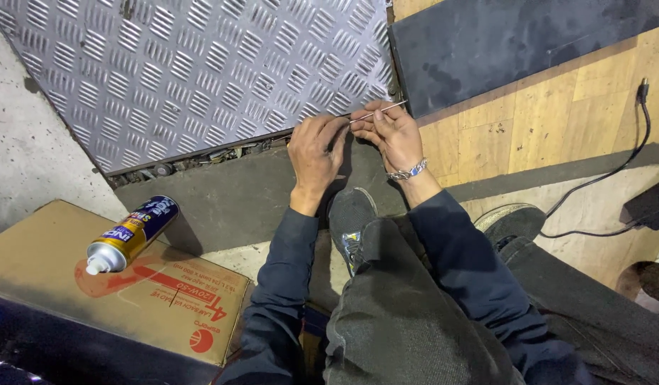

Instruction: Repairing and adjusting motorcycle components using a screwdriver and wrench.

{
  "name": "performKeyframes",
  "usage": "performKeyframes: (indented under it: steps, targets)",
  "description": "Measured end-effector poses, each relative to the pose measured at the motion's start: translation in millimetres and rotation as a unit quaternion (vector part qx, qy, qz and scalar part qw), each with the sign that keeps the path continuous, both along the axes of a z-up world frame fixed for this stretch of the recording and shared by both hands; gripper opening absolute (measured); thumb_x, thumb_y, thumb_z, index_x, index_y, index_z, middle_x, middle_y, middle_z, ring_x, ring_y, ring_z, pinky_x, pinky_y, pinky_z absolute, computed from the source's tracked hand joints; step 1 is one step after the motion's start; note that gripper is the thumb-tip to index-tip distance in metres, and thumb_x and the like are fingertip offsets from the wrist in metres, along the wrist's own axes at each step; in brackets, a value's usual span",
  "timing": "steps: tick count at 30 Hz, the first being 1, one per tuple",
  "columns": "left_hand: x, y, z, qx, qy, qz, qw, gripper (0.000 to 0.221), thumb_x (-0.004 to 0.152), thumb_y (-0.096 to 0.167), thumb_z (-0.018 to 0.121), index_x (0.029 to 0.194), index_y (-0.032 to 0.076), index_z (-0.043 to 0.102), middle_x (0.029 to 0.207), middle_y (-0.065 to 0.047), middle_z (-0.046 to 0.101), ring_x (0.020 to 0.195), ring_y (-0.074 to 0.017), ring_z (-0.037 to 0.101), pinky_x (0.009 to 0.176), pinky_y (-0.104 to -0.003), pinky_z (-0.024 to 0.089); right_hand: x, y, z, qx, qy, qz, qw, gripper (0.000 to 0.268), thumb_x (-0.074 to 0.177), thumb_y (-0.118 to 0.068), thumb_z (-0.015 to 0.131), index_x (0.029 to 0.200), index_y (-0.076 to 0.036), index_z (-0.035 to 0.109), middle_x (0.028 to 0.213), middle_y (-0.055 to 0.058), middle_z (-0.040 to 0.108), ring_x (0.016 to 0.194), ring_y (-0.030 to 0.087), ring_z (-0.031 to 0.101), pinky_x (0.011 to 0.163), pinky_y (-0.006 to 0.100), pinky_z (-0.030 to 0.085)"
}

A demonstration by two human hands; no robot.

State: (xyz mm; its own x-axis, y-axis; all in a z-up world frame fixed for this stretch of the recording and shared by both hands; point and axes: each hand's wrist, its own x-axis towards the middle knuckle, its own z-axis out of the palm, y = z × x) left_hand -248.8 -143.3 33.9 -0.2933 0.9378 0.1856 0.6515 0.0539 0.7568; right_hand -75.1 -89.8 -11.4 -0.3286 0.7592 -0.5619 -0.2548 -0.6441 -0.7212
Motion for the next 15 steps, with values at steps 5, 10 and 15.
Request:
performKeyframes:
  steps: [5,10,15]
  targets:
    - [-1.4,2.8,4.3,-0.001,-0.004,0.0,1.0,0.011,0.09,0.009,0.076,0.099,0.015,0.076,0.09,-0.004,0.069,0.085,-0.026,0.069,0.074,-0.036,0.051,-2.8,2.7,2.9,0.003,0.005,0.005,1.0,0.02,0.109,-0.012,0.047,0.123,0.0,0.055,0.112,0.028,0.07,0.098,0.032,0.076,0.087,0.04,0.066]
    - [0.5,1.4,1.7,-0.003,0.0,0.001,1.0,0.011,0.09,0.01,0.076,0.099,0.015,0.076,0.09,-0.004,0.069,0.086,-0.0255,0.069,0.074,-0.036,0.05,-1.8,2.0,-0.2,0.001,0.009,-0.001,1.0,0.019,0.109,-0.011,0.047,0.122,0.0,0.055,0.111,0.028,0.071,0.097,0.032,0.076,0.085,0.039,0.066]
    - [0.0,1.3,0.4,0.001,0.001,0.003,1.0,0.013,0.089,0.01,0.077,0.1,0.016,0.076,0.09,-0.003,0.069,0.087,-0.0248,0.069,0.076,-0.035,0.05,-4.3,3.7,2.3,-0.003,0.007,0.002,1.0,0.019,0.109,-0.011,0.046,0.121,0.0,0.055,0.111,0.029,0.071,0.097,0.031,0.076,0.086,0.039,0.066]
